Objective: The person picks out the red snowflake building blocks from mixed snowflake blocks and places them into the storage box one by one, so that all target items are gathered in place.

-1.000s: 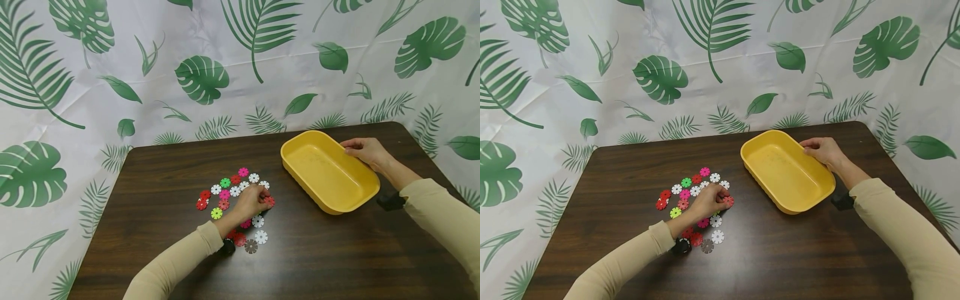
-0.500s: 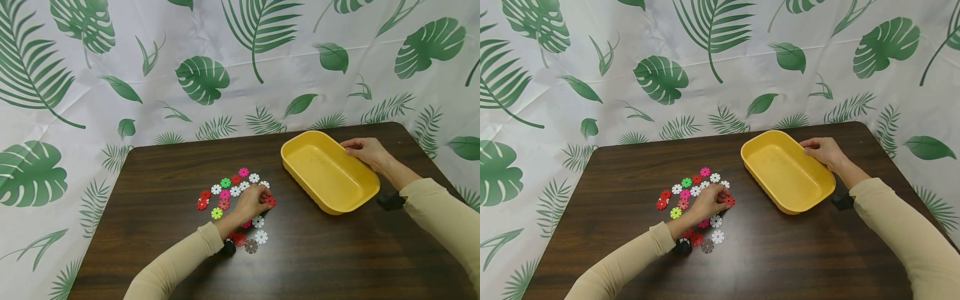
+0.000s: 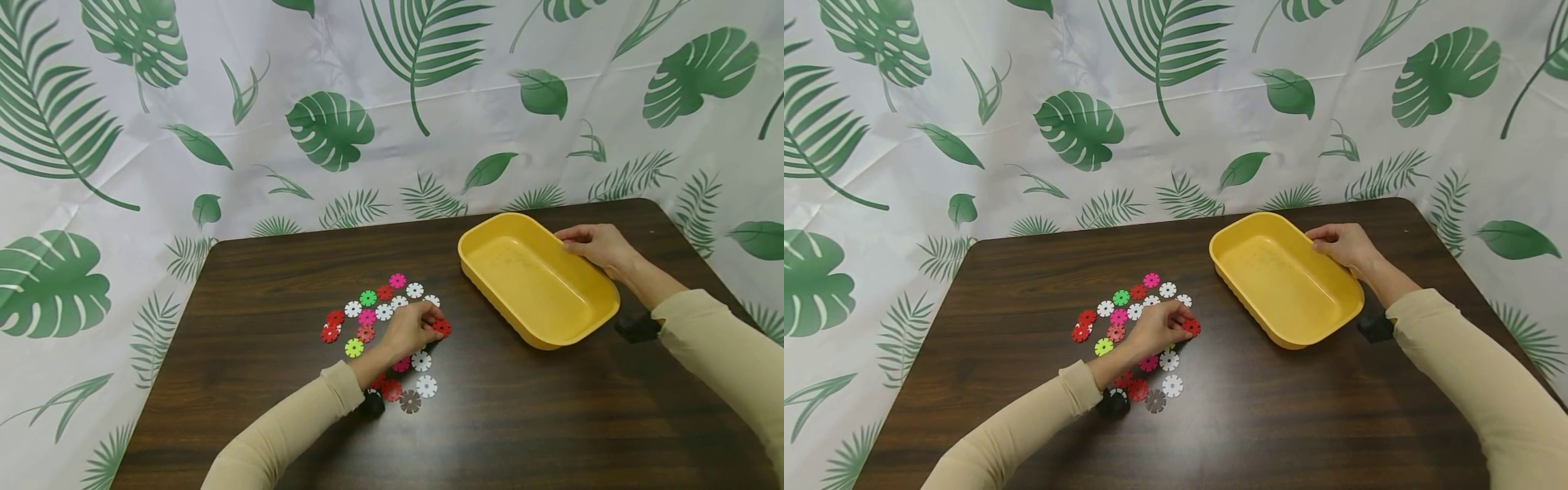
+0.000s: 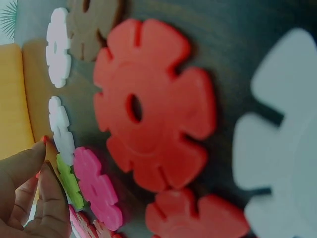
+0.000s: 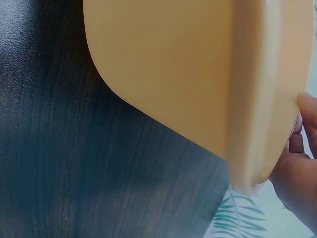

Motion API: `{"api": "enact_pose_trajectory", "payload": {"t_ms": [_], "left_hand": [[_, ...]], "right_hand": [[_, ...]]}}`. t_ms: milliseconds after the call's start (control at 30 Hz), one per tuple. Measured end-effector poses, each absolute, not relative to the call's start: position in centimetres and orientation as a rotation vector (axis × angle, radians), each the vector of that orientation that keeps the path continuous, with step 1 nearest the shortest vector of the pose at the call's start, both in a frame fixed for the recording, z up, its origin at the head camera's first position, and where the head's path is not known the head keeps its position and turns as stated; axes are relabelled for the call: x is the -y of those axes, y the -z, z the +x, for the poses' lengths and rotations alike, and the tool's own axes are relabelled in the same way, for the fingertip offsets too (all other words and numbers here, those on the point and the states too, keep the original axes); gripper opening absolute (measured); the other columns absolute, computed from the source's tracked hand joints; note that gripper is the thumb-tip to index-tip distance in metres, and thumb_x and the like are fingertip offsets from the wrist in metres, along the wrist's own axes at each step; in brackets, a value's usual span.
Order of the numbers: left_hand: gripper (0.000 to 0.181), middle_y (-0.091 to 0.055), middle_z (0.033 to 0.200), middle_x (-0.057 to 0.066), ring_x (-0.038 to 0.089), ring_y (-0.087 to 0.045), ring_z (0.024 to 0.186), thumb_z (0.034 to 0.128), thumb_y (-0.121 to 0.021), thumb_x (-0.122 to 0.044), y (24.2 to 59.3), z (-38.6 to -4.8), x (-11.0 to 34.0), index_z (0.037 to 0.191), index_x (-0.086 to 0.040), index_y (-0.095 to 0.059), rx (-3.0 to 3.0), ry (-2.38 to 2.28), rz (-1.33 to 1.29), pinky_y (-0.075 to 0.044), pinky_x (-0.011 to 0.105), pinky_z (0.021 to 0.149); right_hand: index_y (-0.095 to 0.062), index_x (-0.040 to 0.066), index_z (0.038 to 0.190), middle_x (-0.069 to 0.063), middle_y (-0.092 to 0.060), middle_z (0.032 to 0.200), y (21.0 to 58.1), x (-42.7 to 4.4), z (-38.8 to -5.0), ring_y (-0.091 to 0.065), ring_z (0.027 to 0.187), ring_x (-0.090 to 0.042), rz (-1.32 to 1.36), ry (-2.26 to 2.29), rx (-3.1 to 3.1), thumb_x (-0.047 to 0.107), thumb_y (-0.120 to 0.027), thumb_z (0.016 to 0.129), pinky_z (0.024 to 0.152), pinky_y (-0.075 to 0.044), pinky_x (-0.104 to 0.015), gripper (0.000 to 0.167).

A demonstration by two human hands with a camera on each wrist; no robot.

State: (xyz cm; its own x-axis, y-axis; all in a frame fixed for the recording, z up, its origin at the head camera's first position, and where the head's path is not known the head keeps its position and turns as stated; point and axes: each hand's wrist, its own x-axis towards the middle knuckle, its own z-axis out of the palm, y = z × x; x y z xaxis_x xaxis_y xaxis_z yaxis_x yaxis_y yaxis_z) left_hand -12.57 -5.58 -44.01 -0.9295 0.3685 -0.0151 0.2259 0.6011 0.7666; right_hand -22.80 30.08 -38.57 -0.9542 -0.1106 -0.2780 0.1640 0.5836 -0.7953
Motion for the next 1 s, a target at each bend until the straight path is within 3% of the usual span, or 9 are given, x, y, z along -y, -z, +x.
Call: {"api": "enact_pose_trajectory", "payload": {"t_ms": [333, 600, 1000], "left_hand": [[0.025, -0.07, 0.085, 0.009, 0.012, -0.065, 0.073, 0.0733, -0.079, -0.004, 43.9, -12.7, 5.5, 0.097, -0.004, -0.069, -2.551, -1.342, 0.364, -0.049, 0.016, 0.062], [0.024, -0.07, 0.085, 0.011, 0.012, -0.064, 0.073, 0.0746, -0.077, -0.002, 43.9, -12.6, 5.4, 0.097, -0.001, -0.069, -2.464, -1.436, 0.275, -0.051, 0.017, 0.061], [0.024, -0.068, 0.083, 0.009, 0.005, -0.056, 0.067, 0.0775, -0.076, -0.005, 42.2, -13.9, 4.7, 0.1, -0.003, -0.07, -2.349, -1.67, 0.08, -0.051, 0.017, 0.061]], "right_hand": [[-0.048, -0.009, 0.129, -0.018, -0.061, 0.109, 38.6, -30.0, -23.0, -0.064, 0.079, -0.01, 0.038, 1.296, -2.534, 0.013, -0.056, 0.094, 0.071, -0.057, -0.028, 0.042], [-0.047, -0.009, 0.13, -0.028, -0.053, 0.12, 38.6, -29.9, -22.8, -0.064, 0.081, -0.009, 0.047, 1.296, -2.521, 0.013, -0.054, 0.095, 0.072, -0.057, -0.028, 0.042], [-0.047, -0.009, 0.13, -0.029, -0.053, 0.119, 38.4, -29.8, -22.5, -0.064, 0.08, -0.009, 0.036, 1.289, -2.541, 0.013, -0.054, 0.095, 0.071, -0.057, -0.028, 0.041]]}}
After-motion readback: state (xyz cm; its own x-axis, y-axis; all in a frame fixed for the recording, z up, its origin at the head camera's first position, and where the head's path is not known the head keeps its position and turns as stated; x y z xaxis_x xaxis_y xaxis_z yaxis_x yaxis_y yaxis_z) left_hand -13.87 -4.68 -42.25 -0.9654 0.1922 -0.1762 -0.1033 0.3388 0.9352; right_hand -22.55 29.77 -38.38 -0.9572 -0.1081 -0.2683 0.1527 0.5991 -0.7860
